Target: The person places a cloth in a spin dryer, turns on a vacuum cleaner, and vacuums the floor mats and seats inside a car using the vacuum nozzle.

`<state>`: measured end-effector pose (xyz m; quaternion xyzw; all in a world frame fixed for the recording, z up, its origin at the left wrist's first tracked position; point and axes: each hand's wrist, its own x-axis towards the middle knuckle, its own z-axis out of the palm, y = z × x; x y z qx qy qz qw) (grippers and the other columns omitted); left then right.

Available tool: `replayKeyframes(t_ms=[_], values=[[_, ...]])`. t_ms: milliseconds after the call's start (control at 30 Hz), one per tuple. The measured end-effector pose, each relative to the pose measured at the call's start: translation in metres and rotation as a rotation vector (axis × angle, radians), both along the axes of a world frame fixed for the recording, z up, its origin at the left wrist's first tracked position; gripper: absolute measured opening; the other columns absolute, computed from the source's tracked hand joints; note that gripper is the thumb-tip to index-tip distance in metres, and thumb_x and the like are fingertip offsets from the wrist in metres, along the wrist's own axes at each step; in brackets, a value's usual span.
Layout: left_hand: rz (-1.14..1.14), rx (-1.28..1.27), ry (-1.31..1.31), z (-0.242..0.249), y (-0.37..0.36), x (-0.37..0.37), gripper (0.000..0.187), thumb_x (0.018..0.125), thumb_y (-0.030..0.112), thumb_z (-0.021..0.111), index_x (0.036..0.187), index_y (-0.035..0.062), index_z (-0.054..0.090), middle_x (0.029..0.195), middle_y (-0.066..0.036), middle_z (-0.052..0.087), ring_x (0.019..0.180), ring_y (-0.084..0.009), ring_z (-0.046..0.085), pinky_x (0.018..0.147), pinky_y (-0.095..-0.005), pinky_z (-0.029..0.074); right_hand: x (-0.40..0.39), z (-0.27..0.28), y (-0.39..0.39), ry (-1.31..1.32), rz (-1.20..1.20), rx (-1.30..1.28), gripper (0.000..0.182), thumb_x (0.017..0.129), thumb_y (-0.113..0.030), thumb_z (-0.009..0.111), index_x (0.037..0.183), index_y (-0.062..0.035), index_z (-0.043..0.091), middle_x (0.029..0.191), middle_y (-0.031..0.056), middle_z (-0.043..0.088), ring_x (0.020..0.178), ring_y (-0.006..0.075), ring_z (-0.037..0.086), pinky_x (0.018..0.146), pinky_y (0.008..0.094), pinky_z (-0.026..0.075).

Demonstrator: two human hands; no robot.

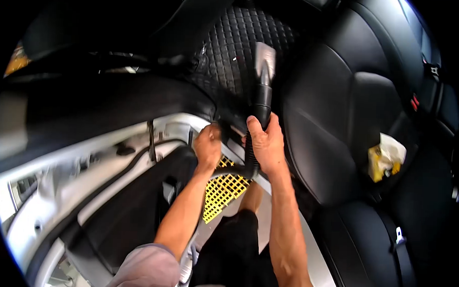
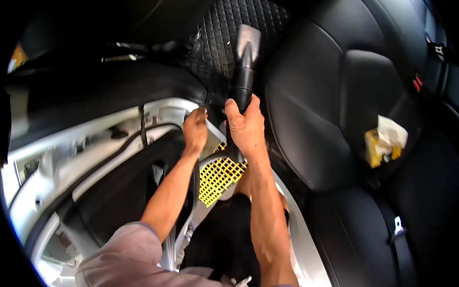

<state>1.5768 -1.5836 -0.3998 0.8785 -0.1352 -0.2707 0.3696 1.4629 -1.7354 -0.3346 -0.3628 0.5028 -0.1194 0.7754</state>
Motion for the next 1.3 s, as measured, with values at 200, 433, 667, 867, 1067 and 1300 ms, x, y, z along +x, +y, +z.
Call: replayKeyframes(t_ms=[200,433,667,867,1067,1300], values=[[-0.597,0.238,-0.779,-0.117,-0.058,0.038,0.034,0.098,0.022,0.053,0.123,0.0039,0.067,0.129,-0.02,0.061,0.134,-0.0405,0.048,0.123,-0.0556,0.024,0.094,-0.092,-0.059,0.053,-0.002,-0.151,0.077,0.098,-0.03,0.061,0.157,0.0023,0.023,0.087,0.0106,0.059,0.059,0.0156,0.059,0.051,0.0326,0.052],[-0.754,0.318,-0.732,-0.132,-0.058,0.058,0.017,0.086,0.014,0.069,0.101,0.0112,0.075,0.104,-0.004,0.073,0.11,-0.0251,0.065,0.116,-0.051,0.037,0.171,-0.146,-0.157,0.376,-0.225,-0.385,0.072,0.097,-0.041,0.065,0.149,0.0002,0.038,0.115,0.0243,0.065,0.09,0.0358,0.07,0.077,0.0436,0.057],[-0.784,0.281,-0.664,-0.128,-0.084,0.063,0.02,0.081,0.015,0.073,0.1,0.0097,0.075,0.106,-0.004,0.073,0.111,-0.0233,0.065,0.113,-0.0481,0.038,0.212,-0.228,-0.197,0.606,0.03,-0.614,0.073,0.101,-0.035,0.052,0.154,0.0014,0.018,0.106,0.0437,0.063,0.098,0.0564,0.068,0.087,0.0591,0.055],[-0.901,0.266,-0.655,-0.115,-0.08,0.063,0.041,0.074,0.037,0.075,0.102,0.007,0.073,0.102,-0.01,0.068,0.114,-0.028,0.058,0.113,-0.0536,0.03,0.17,-0.163,-0.088,0.689,0.614,-0.443,0.078,0.1,-0.037,0.054,0.161,-0.0038,0.018,0.094,0.0377,0.067,0.08,0.052,0.07,0.074,0.0562,0.059],[-0.921,0.293,-0.716,-0.131,-0.069,0.062,0.038,0.075,0.035,0.074,0.101,0.0072,0.073,0.104,-0.011,0.067,0.11,-0.0274,0.061,0.111,-0.0529,0.033,0.14,-0.129,-0.111,0.439,0.69,-0.224,0.075,0.098,-0.031,0.051,0.158,0.0044,0.024,0.102,0.0408,0.067,0.094,0.0524,0.07,0.088,0.0562,0.056],[-0.856,0.147,-0.743,-0.138,-0.061,0.063,0.025,0.084,0.021,0.064,0.105,0.0073,0.07,0.111,-0.008,0.066,0.117,-0.0225,0.06,0.113,-0.0505,0.032,0.181,-0.1,-0.261,0.341,-0.102,-0.625,0.059,0.096,-0.034,0.052,0.141,0.0029,0.04,0.091,0.033,0.071,0.086,0.047,0.073,0.081,0.05,0.059]])
